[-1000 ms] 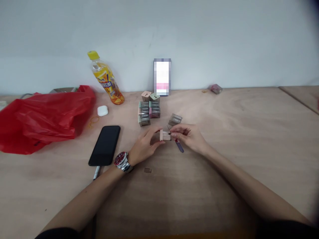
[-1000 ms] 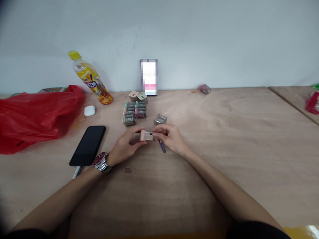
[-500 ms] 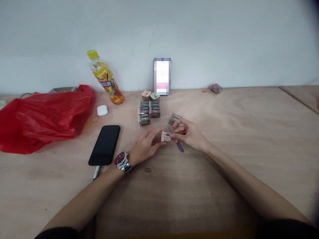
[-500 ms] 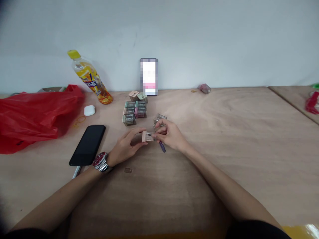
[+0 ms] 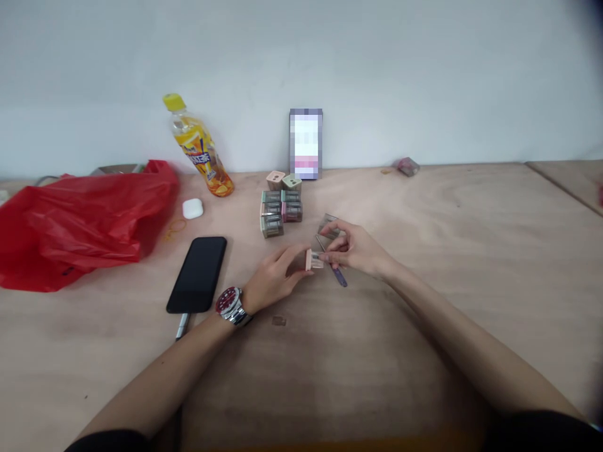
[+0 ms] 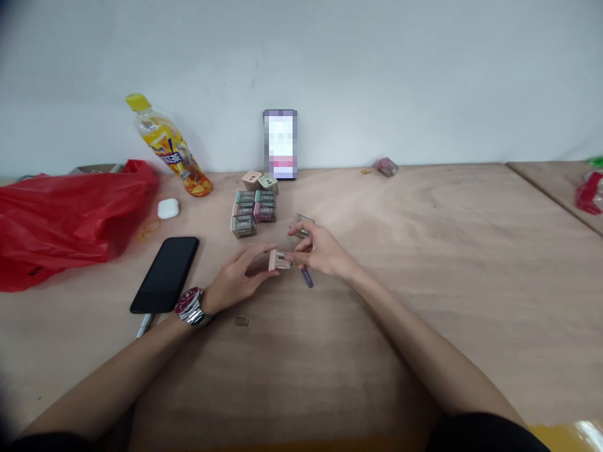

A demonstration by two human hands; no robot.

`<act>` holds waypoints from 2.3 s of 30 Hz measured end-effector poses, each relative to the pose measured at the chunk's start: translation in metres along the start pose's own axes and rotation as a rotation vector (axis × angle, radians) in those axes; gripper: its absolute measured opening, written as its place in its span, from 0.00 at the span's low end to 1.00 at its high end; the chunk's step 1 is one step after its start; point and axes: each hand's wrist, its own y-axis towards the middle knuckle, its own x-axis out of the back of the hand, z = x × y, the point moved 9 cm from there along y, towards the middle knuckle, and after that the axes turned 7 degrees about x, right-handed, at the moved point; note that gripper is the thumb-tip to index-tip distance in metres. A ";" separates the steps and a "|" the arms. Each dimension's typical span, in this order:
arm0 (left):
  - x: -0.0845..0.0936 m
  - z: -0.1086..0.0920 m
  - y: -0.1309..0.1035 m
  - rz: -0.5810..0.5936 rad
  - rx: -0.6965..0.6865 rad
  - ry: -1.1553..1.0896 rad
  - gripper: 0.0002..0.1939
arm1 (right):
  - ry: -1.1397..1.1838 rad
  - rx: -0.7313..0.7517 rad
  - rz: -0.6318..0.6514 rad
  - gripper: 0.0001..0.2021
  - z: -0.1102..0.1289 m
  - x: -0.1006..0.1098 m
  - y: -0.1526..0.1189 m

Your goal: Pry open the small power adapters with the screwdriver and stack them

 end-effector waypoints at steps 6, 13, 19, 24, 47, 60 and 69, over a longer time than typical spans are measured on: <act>0.002 -0.002 0.000 -0.018 -0.002 0.004 0.24 | 0.014 0.038 -0.040 0.22 -0.005 0.000 0.002; 0.007 0.005 0.003 -0.070 0.075 -0.050 0.24 | 0.083 0.138 -0.047 0.17 0.007 0.001 0.002; 0.014 0.020 0.002 -0.159 0.216 -0.295 0.23 | -0.112 0.311 -0.097 0.12 0.031 0.013 -0.006; 0.016 0.030 0.002 -0.212 0.294 -0.415 0.22 | -0.822 0.627 -0.249 0.14 0.067 0.021 0.001; 0.017 0.035 0.002 -0.193 0.328 -0.229 0.21 | -1.238 0.430 -0.485 0.21 0.103 0.070 0.093; 0.018 0.030 0.005 -0.208 0.281 -0.142 0.20 | -1.387 0.792 0.291 0.18 0.019 -0.018 -0.066; 0.017 0.032 0.006 -0.194 0.304 -0.150 0.20 | -1.547 0.970 0.368 0.09 0.033 -0.031 -0.075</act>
